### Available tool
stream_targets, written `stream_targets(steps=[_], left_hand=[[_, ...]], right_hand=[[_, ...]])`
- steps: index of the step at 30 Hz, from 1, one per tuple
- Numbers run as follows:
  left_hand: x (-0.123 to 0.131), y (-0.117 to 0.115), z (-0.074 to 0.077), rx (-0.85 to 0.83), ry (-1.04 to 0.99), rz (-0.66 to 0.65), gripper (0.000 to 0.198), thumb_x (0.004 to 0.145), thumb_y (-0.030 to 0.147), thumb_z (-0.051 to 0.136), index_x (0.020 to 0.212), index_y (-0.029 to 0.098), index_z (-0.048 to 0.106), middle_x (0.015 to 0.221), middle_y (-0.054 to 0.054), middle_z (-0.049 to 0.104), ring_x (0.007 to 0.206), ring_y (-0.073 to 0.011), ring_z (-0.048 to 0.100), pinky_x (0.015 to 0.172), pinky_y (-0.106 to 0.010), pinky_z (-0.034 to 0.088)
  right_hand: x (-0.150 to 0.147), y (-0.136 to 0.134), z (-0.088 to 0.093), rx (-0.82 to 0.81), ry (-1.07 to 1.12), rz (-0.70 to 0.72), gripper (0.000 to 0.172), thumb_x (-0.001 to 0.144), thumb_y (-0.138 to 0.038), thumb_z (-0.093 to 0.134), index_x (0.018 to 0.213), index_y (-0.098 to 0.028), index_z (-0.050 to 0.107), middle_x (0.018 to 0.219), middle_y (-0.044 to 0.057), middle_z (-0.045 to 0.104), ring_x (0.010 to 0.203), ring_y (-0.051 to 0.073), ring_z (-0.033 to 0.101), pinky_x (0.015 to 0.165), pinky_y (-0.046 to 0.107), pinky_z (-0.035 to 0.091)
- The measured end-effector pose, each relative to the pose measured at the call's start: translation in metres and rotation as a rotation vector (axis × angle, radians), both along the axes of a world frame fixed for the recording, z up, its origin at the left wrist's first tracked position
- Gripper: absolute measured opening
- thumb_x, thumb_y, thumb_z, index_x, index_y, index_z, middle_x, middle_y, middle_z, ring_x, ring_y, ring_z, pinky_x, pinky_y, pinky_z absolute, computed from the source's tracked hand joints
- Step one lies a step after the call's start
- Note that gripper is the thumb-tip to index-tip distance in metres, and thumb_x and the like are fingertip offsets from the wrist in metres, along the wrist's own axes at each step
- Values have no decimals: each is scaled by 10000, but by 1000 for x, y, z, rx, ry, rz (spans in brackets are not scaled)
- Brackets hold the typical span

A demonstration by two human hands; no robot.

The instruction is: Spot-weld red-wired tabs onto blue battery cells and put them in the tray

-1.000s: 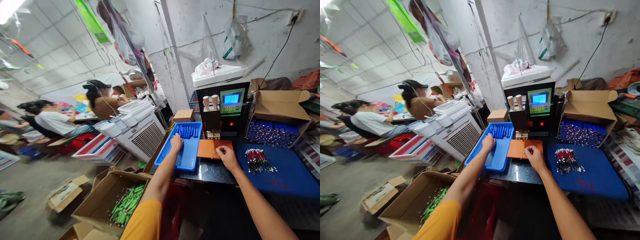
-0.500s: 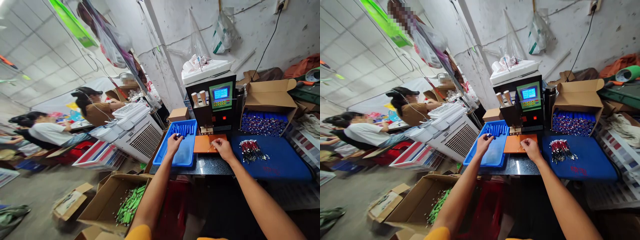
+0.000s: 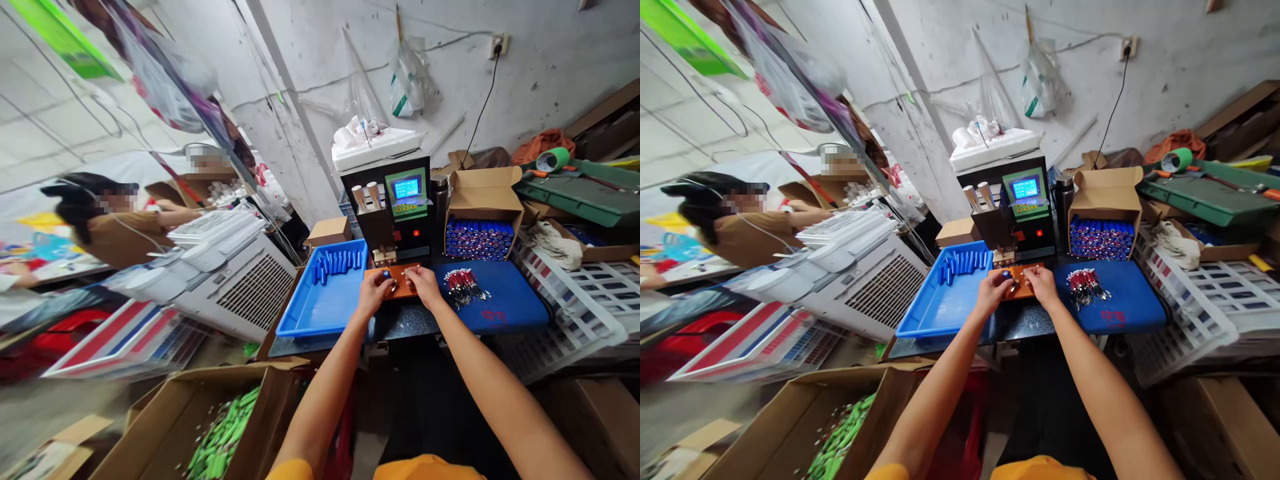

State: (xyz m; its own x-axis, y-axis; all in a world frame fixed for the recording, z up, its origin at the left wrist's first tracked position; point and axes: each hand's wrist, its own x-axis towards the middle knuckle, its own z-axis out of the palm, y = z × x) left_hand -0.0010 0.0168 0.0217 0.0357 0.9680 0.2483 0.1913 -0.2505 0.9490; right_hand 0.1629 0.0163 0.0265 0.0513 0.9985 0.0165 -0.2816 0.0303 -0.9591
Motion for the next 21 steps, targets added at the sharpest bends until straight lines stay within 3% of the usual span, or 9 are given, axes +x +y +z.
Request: stream_targets(steps=[8,15,21], left_hand=[[13,5,-4,39,8,22,227,776,336,669,889,139,676,718,-14,648,611,-119,547,584,-224,425],[15,0,-6,79,17,40,257,805,327,639,982,144,675,814,-36,687,661,-132,578,628,-240,451],[17,-1,-7,78,3,63,250,824,322,624,997,148,673,769,-26,676,653,-137,580,619,-233,448]], right_hand=[[-6,2,2,-26,16,11,353,600,-479,736,682,-154,629,545,-15,560,481,97,475,473,226,334],[-16,11,11,18,-26,7,332,613,-476,720,635,-170,593,529,-16,554,478,99,478,474,225,353],[-25,23,14,20,-76,17,320,615,-484,688,610,-193,557,502,-17,550,454,115,503,461,231,382]])
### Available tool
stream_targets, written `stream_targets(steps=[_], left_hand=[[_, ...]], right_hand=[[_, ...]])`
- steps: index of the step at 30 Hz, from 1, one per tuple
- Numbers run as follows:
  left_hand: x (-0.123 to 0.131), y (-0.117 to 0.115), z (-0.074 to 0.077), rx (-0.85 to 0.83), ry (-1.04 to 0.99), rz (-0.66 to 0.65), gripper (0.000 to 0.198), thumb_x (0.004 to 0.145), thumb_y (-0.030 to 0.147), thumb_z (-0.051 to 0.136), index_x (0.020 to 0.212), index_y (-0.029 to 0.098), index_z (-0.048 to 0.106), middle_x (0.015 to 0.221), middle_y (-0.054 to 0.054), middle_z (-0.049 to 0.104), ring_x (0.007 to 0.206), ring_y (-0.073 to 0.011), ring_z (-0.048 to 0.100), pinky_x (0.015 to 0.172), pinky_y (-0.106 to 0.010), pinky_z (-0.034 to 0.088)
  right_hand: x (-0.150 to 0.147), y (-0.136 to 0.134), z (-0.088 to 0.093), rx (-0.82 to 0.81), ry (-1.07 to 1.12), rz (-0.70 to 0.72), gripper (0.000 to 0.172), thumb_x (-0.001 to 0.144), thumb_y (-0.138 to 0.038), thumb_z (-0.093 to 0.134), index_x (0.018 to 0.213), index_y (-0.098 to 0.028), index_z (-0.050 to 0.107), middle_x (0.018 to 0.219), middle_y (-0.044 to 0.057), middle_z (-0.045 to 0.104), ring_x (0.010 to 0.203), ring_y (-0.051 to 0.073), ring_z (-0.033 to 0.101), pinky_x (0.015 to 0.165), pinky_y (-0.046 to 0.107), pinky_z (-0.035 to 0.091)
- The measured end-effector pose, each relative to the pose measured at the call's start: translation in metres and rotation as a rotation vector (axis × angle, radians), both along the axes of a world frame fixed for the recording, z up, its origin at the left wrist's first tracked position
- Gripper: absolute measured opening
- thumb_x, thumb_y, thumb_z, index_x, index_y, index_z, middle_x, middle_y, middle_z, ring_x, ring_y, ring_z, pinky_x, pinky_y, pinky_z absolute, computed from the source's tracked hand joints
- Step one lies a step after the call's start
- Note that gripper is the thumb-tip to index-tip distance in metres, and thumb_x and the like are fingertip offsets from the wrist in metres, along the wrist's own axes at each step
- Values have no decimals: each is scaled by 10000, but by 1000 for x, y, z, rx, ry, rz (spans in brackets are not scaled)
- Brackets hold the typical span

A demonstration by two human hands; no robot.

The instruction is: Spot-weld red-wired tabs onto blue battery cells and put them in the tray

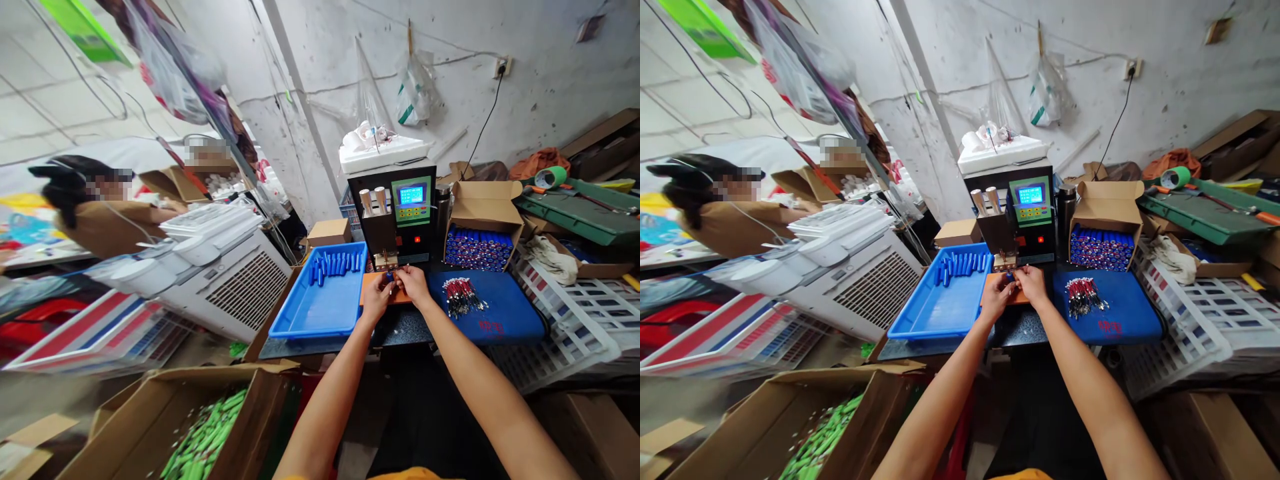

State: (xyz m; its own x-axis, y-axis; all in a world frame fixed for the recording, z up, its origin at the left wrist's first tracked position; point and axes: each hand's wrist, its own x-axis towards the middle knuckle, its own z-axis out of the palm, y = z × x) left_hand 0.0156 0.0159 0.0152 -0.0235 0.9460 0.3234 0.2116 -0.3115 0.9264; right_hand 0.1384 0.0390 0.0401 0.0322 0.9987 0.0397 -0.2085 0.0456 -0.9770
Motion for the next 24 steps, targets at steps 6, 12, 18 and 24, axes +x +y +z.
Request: stream_targets(steps=[6,12,18,24], left_hand=[[0,3,-6,17,13,14,249,841,320,616,1009,147,679,828,-37,695,649,-128,579,610,-222,437],[-1,6,-12,41,21,23,241,842,305,615,1018,154,679,863,-46,701,692,-138,597,655,-232,456],[-1,6,-11,27,14,11,233,840,297,606,1019,163,669,873,-44,701,703,-140,604,673,-237,464],[0,4,-8,9,13,21,210,832,285,607,986,157,668,826,-39,693,690,-141,602,670,-239,463]], right_hand=[[-3,7,-5,53,-81,39,263,665,-454,646,673,-194,611,578,26,636,507,165,584,475,251,420],[-3,11,-11,118,-131,32,240,705,-424,623,716,-184,637,589,25,646,532,173,594,509,258,445],[-3,12,-14,141,-179,0,266,717,-446,626,720,-181,651,629,33,666,618,190,628,532,252,456],[-3,13,-17,157,-185,3,261,731,-441,629,747,-184,665,653,40,676,618,192,628,537,259,458]])
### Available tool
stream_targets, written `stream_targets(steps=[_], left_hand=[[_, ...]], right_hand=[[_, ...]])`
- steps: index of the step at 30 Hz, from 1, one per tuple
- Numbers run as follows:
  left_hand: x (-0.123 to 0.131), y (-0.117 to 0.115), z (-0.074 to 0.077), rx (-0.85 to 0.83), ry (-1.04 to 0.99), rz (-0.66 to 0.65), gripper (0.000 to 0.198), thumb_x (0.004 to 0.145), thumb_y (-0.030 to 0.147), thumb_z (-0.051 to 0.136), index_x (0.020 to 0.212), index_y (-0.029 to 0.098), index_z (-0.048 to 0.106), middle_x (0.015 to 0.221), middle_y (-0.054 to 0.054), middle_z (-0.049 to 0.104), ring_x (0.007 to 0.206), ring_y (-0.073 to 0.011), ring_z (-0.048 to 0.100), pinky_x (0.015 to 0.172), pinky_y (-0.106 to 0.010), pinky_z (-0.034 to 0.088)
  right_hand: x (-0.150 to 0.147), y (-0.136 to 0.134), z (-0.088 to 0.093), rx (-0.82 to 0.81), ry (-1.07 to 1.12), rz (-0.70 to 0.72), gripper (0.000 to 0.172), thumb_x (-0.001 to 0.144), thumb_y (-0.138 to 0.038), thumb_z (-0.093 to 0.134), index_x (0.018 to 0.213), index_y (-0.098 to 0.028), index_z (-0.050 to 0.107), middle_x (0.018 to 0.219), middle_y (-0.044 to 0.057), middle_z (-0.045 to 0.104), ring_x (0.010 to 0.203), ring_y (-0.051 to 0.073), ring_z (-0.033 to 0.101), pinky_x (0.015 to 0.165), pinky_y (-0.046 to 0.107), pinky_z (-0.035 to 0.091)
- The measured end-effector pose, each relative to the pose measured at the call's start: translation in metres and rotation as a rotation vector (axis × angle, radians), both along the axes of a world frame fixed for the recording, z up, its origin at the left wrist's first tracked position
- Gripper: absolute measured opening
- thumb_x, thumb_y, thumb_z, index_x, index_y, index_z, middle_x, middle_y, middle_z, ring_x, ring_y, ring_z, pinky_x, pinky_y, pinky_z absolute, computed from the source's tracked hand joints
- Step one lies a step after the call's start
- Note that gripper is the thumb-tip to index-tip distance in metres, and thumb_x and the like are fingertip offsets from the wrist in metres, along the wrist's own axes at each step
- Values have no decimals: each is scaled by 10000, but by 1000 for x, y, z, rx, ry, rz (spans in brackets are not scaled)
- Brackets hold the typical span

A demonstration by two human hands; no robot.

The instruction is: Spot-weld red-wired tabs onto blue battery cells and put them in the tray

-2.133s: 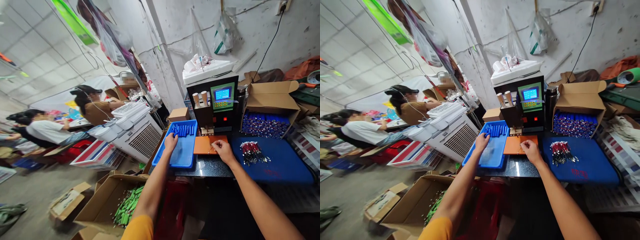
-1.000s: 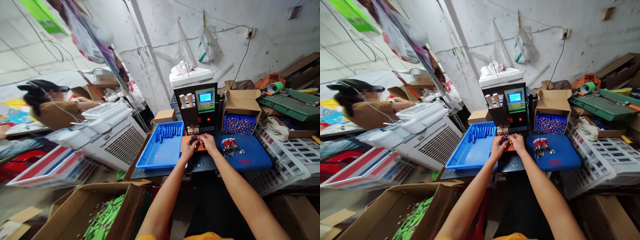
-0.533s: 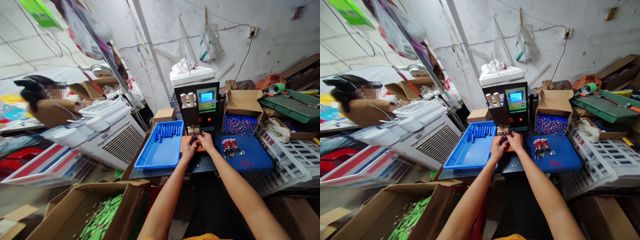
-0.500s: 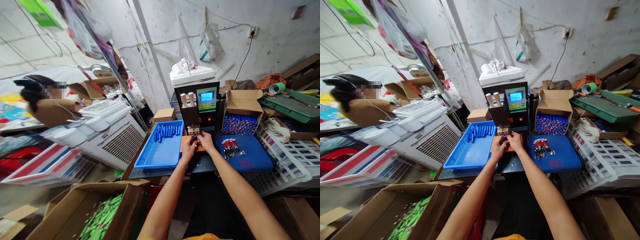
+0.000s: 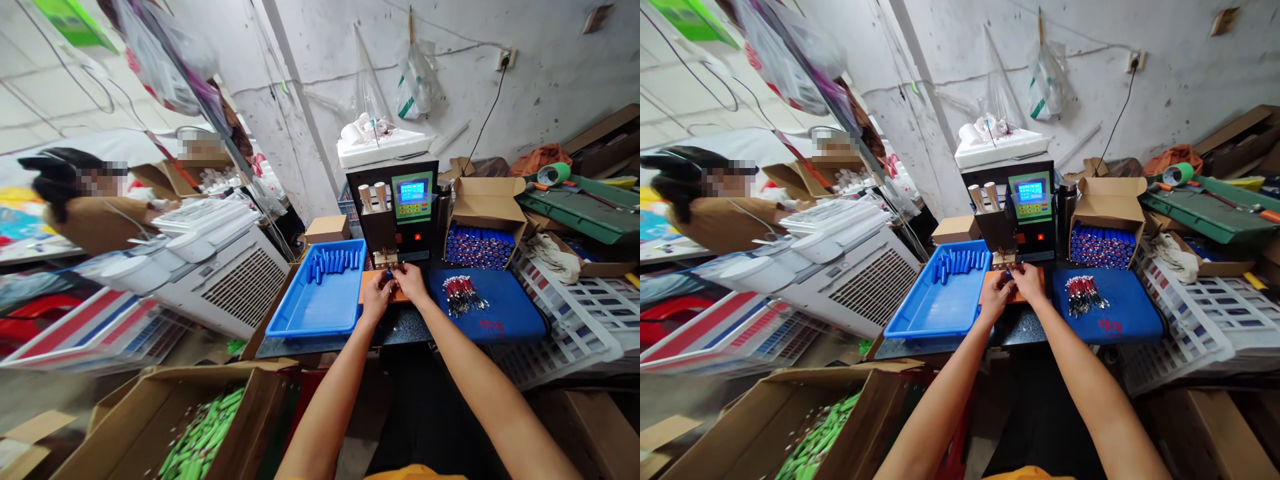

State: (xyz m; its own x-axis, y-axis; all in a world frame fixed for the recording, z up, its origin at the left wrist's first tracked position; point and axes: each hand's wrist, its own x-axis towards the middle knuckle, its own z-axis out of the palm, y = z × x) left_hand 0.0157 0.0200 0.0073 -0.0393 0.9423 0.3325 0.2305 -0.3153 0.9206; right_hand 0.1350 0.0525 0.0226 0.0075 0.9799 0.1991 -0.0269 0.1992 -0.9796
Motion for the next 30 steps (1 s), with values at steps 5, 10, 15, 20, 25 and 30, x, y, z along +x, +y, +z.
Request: stream_targets(steps=[5,10,15,20,25,30], left_hand=[[1,-1,2,-11,-42,-13,236,832,286,605,1016,151,663,865,-47,700,726,-147,615,692,-243,473],[0,-1,1,13,5,2,236,837,274,600,1033,162,670,891,-50,703,760,-155,615,728,-252,475],[-1,0,-1,11,12,12,243,840,287,604,1039,170,679,907,-50,707,785,-160,621,742,-252,479],[-2,0,-1,-7,-1,31,287,831,305,623,1078,169,676,893,-51,707,765,-161,623,724,-252,479],[-1,-2,0,-26,26,60,295,835,295,618,1099,175,675,862,-47,705,725,-156,612,688,-248,470],[-1,-2,0,-31,16,36,263,831,277,618,1065,174,678,873,-55,710,720,-164,623,683,-263,484]], right_hand=[[0,-2,3,17,-40,-13,267,751,-441,619,717,-179,658,637,50,672,657,204,638,546,256,453],[0,-3,6,12,-53,-19,272,742,-441,616,713,-174,655,650,50,674,666,203,632,560,259,447],[-1,-3,7,21,-49,-17,248,740,-420,613,703,-178,654,663,51,679,654,199,622,557,261,436],[-1,-3,4,29,-51,-16,256,746,-426,613,690,-177,640,681,52,676,609,181,585,544,265,412],[-1,-2,1,15,-41,-18,261,751,-438,626,786,-182,665,742,56,691,665,192,609,581,269,439],[4,-9,-1,4,-59,-22,278,759,-479,635,759,-201,642,722,39,676,679,187,614,594,262,449]])
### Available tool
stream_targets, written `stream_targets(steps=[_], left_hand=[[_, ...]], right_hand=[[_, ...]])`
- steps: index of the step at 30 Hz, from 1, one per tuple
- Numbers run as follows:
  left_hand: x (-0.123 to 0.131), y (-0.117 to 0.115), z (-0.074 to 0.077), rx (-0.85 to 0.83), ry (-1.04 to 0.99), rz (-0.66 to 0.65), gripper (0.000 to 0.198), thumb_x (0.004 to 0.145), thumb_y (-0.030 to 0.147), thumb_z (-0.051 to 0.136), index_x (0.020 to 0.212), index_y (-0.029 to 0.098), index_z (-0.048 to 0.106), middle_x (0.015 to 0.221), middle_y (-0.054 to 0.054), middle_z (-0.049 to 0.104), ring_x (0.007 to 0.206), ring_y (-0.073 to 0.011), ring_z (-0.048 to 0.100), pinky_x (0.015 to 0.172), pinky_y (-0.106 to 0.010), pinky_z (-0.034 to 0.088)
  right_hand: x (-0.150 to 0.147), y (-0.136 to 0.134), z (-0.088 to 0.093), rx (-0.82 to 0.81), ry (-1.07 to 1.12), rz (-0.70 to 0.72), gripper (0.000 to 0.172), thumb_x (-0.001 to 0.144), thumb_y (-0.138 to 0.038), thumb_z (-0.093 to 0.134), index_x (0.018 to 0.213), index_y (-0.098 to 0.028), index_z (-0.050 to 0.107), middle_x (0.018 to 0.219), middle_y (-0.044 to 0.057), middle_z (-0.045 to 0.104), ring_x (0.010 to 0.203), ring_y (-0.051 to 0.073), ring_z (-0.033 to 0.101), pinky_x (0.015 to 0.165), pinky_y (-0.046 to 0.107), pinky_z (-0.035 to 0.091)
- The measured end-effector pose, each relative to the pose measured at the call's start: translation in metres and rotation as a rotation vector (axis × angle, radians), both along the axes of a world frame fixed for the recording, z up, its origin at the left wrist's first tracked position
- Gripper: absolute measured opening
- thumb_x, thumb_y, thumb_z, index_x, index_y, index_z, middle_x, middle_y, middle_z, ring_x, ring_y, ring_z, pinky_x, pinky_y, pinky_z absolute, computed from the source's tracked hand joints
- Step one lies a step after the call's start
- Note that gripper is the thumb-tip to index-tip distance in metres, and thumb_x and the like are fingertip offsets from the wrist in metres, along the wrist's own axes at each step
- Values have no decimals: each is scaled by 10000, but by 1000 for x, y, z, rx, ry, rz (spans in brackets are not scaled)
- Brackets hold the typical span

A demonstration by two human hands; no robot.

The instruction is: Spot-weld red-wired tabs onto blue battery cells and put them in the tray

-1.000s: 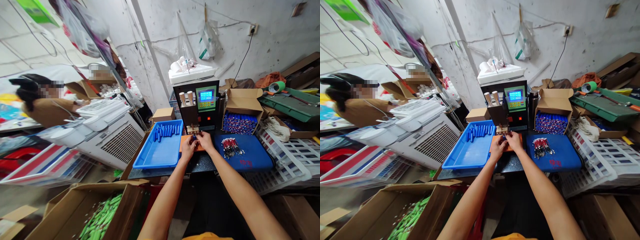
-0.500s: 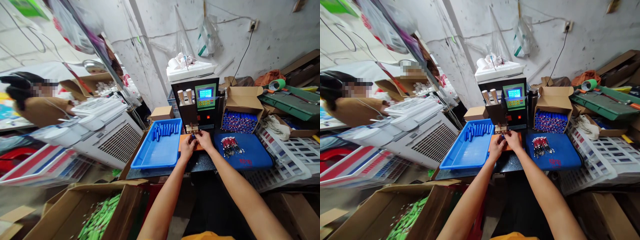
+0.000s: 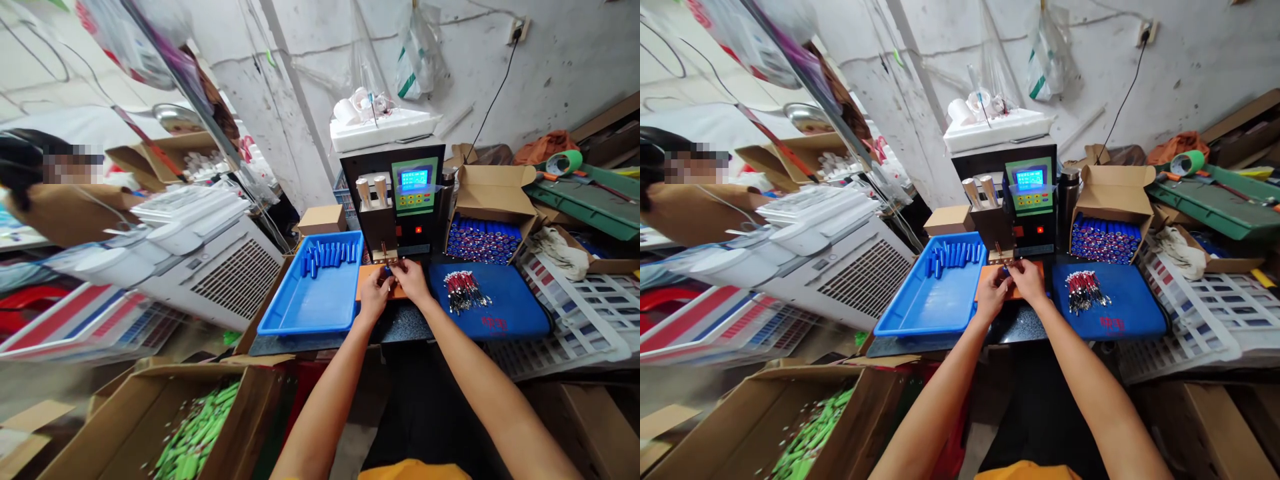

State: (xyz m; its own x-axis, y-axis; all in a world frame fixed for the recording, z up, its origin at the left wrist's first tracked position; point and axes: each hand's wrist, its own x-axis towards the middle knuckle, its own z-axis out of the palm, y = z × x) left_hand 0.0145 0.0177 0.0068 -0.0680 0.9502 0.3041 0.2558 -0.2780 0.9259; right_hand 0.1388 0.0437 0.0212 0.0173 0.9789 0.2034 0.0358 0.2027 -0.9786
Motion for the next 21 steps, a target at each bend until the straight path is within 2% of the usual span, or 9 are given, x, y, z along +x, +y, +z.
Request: stream_targets(steps=[4,8,13,18,21], left_hand=[[-1,2,-2,25,-13,-31,242,825,264,625,1041,171,679,906,-63,716,789,-183,651,762,-287,504],[-2,4,-4,52,15,-33,254,833,274,619,1053,158,671,972,-85,716,844,-195,659,794,-301,504],[-1,7,-6,53,55,-25,270,839,305,617,1054,152,675,961,-88,719,851,-194,659,786,-301,507],[-3,4,-5,29,7,-45,295,816,297,640,1072,154,667,986,-83,717,806,-176,666,755,-293,523],[-8,-8,-6,35,-8,48,309,832,313,620,1096,157,659,1037,-94,707,847,-186,673,766,-306,533]], right_hand=[[7,-9,-1,11,8,17,271,771,-468,620,728,-201,609,664,18,643,654,175,595,579,255,437],[10,-11,-3,69,12,67,235,759,-414,633,718,-184,609,689,14,653,651,161,589,627,262,442],[9,-4,-7,70,1,74,239,753,-405,627,700,-172,613,692,23,664,661,166,593,650,274,443],[10,-3,-7,89,-30,58,243,741,-388,607,618,-185,560,611,-8,596,600,147,526,603,267,396],[11,-6,-4,85,-16,26,260,737,-387,592,580,-190,529,572,-22,545,576,137,485,573,259,356]])
